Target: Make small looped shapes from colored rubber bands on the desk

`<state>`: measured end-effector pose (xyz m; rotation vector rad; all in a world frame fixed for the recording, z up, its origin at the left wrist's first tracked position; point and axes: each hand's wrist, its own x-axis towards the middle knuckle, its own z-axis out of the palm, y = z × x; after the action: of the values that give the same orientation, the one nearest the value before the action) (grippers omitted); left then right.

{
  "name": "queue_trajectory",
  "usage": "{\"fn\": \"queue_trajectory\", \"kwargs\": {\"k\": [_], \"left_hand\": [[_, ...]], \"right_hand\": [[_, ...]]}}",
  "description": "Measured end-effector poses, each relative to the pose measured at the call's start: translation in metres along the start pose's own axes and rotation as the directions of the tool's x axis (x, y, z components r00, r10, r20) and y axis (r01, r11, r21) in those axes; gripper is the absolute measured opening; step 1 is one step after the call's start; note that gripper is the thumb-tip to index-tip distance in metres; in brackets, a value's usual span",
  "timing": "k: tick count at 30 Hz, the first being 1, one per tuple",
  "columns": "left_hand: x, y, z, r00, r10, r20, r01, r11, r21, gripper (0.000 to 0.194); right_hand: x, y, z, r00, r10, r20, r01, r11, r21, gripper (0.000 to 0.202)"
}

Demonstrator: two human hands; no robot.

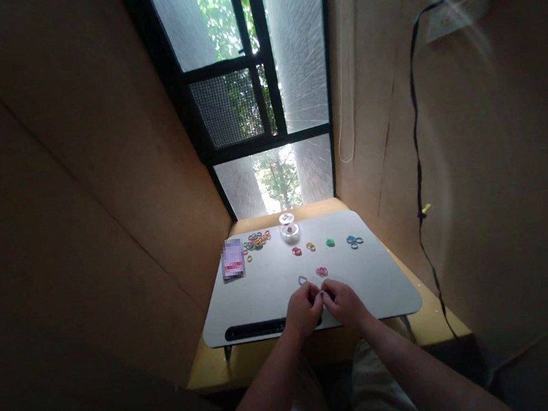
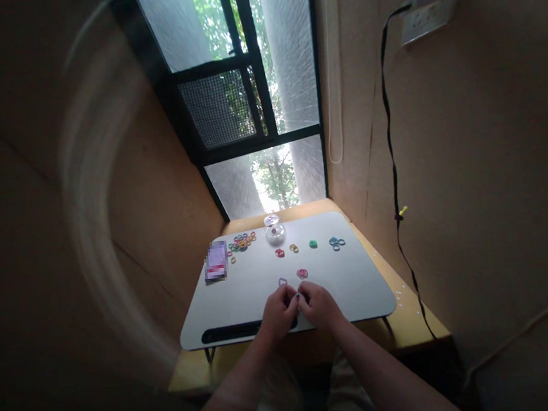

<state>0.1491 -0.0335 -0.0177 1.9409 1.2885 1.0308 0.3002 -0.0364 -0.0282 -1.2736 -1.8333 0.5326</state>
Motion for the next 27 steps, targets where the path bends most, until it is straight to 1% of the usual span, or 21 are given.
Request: {"fn": "queue_trajectory", "kwargs": {"k": [13,20,27], "left_hand": [[0.0037,-0.0025,-0.0026,0.999,-0.021,0.036,0.021,1.000,0.003,0.008],[0.0017,-0.0030,-0.0019,1.000,-0.014,0.018,0.014,1.000,-0.014,0.008],[-0.0003,0.0016,-0.0040,1.000,-0.014,0.006,0.015,1.000,-0.019,0.006]], "right_hand": [[0.0018,-0.0013,-0.0002,1.000,0.000,-0.013,-0.001,1.000,-0.014,0.013],[0.0019,-0.0004,0.0017,1.000,-0.017,-0.020,0.017,0.999,-0.035,0.012],[0.0004,0.0044,0.0041,0.999,-0.039,-0.014,0.038,0.998,-0.045,0.013]]}}
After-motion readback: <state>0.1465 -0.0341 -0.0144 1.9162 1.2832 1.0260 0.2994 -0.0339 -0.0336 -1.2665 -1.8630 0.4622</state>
